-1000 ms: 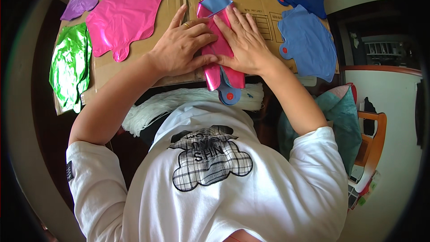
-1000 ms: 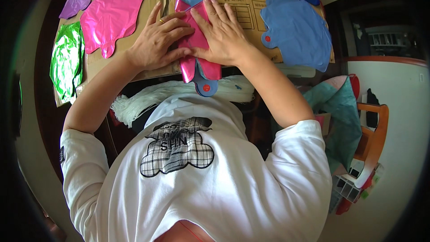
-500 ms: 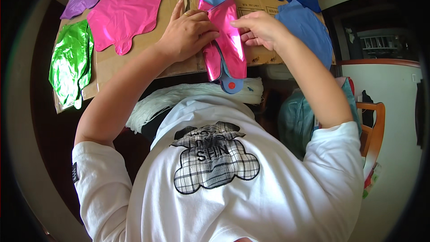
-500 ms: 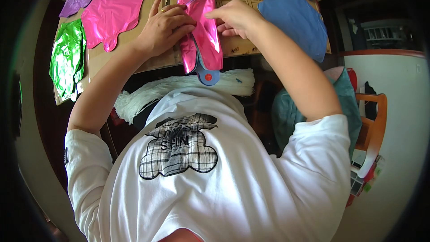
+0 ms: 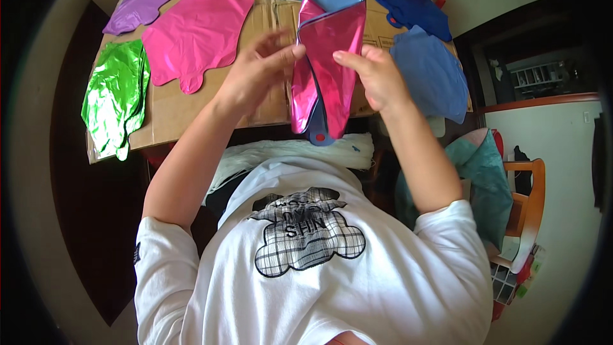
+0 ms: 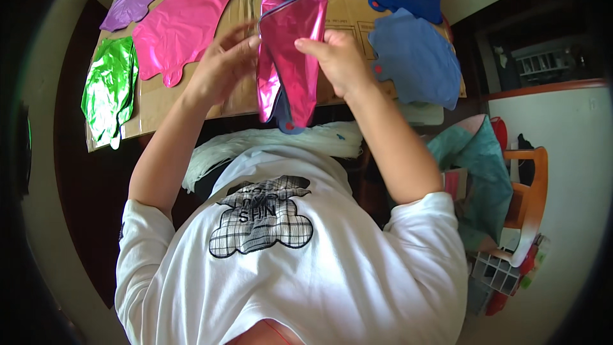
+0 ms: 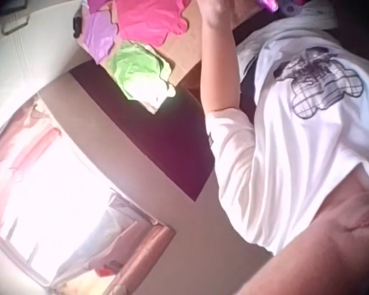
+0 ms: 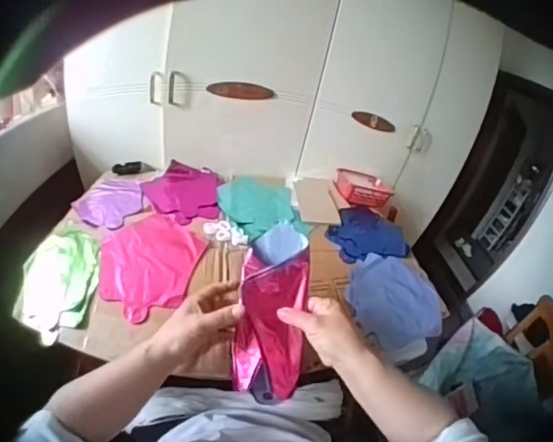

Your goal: Folding colorful foil balloons and placing them into individual plastic packaging sleeves.

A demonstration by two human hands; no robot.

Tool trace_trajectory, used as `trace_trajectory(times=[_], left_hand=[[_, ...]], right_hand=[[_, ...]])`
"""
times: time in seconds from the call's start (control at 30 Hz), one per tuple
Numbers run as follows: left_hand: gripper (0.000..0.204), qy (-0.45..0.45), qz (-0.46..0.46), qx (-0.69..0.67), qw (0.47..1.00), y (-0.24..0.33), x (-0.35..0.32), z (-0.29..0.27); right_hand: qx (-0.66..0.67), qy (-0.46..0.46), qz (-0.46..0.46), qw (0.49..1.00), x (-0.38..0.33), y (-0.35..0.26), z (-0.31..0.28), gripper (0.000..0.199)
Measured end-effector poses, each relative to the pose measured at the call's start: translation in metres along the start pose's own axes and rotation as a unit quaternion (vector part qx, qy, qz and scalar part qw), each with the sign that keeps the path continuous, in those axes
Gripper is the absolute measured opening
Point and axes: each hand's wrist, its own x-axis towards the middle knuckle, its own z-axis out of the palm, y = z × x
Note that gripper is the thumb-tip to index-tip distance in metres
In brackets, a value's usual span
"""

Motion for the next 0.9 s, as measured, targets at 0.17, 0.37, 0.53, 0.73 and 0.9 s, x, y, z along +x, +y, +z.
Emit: trace_trajectory(times=[0.17,0.37,0.53,0.73,0.9], left_hand=[[0.024,-0.089,-0.044,0.128,0.987,0.021,-0.013,0.02],[0.026,-0.056,-0.021,0.14,0.988,0.028,-0.035,0.056],[0.019,-0.016,-0.017,0.098,0.995,0.007,-0.028,0.045],[0.015,-0.033,0.013,0.089,0.995,0.021,-0.038,0.047],[0.019,-0.078,0.06,0.042,0.994,0.027,-0.041,0.046]], right_hand=[[0.029,0.018,-0.071,0.997,-0.037,-0.012,0.015,0.016],[-0.063,0.029,-0.114,0.991,-0.06,-0.016,0.011,0.012],[-0.009,0.019,-0.117,0.993,-0.059,-0.012,0.008,0.012],[0.025,-0.123,-0.065,0.99,-0.058,-0.015,-0.004,0.018],[0.069,-0.141,-0.119,0.98,-0.056,-0.02,-0.003,0.019]])
